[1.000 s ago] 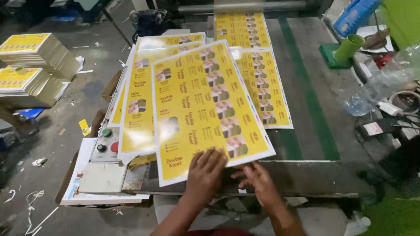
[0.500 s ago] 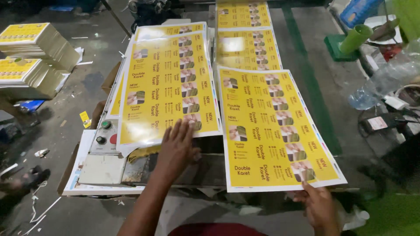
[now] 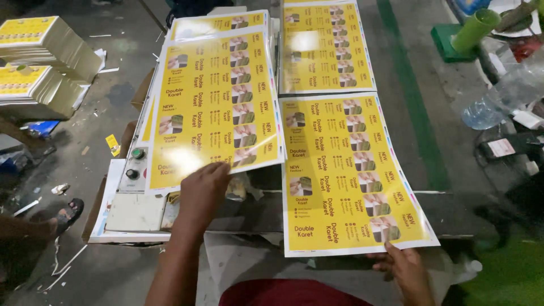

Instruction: Collecting and stacking printed sheets from a production machine.

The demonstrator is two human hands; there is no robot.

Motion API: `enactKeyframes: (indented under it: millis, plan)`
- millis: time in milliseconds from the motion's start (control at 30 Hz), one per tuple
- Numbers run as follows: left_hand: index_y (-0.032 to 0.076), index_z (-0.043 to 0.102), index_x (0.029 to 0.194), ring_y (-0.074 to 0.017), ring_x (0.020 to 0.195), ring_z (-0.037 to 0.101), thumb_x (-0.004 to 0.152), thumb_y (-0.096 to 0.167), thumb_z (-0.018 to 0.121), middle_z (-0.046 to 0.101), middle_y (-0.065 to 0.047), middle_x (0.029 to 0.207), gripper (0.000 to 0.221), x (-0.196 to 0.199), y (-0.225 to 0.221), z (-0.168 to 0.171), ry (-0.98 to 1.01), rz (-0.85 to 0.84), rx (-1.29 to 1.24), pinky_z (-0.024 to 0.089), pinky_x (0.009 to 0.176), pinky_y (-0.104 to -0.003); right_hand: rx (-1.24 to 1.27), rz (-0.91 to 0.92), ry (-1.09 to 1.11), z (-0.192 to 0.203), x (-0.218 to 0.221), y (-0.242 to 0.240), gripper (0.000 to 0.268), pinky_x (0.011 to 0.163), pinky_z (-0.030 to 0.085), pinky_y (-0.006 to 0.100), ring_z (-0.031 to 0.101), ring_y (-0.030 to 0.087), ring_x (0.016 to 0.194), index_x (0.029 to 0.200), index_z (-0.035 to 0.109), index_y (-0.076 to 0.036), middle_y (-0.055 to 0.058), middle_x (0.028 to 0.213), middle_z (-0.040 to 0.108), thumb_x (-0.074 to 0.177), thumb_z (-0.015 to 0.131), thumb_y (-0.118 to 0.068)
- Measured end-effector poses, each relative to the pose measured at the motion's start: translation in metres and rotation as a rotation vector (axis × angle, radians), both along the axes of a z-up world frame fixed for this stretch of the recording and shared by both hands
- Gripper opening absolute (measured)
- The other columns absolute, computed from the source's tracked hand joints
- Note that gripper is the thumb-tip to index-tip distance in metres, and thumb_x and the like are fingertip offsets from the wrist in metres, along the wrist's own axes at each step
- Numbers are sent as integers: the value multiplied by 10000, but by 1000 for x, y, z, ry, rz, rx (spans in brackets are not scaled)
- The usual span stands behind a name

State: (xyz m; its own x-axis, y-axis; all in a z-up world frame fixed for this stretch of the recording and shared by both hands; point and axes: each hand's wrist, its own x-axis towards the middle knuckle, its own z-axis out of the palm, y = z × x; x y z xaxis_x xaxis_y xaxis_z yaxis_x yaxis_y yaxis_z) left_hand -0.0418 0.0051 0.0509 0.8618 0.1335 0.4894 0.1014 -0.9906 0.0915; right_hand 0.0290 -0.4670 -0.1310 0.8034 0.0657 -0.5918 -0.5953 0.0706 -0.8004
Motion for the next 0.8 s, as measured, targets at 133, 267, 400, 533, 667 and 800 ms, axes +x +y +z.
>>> enactKeyframes:
  millis: [133, 267, 400, 533, 667, 800]
  plan:
    - [131, 660, 1216, -275, 928, 728, 919, 284, 654, 729, 11, 1228, 335, -3, -2, -1, 181, 40, -53, 549, 663, -427, -78, 42, 102, 5, 7, 21, 333, 459, 300, 337, 603, 332, 606, 1213, 609, 134, 354, 949, 778, 1095, 500, -158]
    - [129, 685, 1179, -318, 780, 714, 937, 187, 635, 766, -54, 1074, 254, -1, -2, 3, 93, 114, -147, 524, 605, -440, 61, 35, -77, -15, 38, 41, 350, 544, 483, 379, 705, 391, 803, 1324, 513, 150, 340, 965, 693, 1058, 515, -78]
    - [79, 721, 1112, -301, 736, 702, 932, 102, 671, 769, -94, 974, 188, 0, 3, 0, -149, 83, -250, 520, 618, -406, 123, 63, -129, -19, 80, 56, 343, 550, 499, 365, 707, 353, 831, 1335, 527, 96, 275, 990, 685, 1047, 536, -89]
    - [94, 747, 1040, -414, 818, 728, 1034, 145, 664, 752, -159, 916, 97, 9, 17, -6, -339, 76, -183, 593, 628, -515, 150, 37, -225, -35, 111, 70, 357, 549, 630, 443, 750, 428, 843, 1324, 542, 30, 208, 1051, 659, 1026, 620, -149]
    - [41, 723, 1080, -334, 883, 749, 1017, 65, 678, 765, -151, 1041, 82, 5, 8, 8, -533, 83, -70, 600, 721, -422, 160, 71, -159, -12, 101, 67, 498, 591, 561, 404, 712, 376, 897, 1489, 412, -13, 264, 1162, 688, 1041, 550, -181]
    - [35, 731, 1161, -288, 1007, 788, 957, 31, 709, 781, -149, 1159, 205, 7, -26, 1, -524, -161, -72, 661, 774, -367, 134, 102, -91, 26, 58, 81, 558, 630, 502, 398, 671, 356, 904, 1564, 440, -10, 309, 1208, 703, 1018, 507, -108]
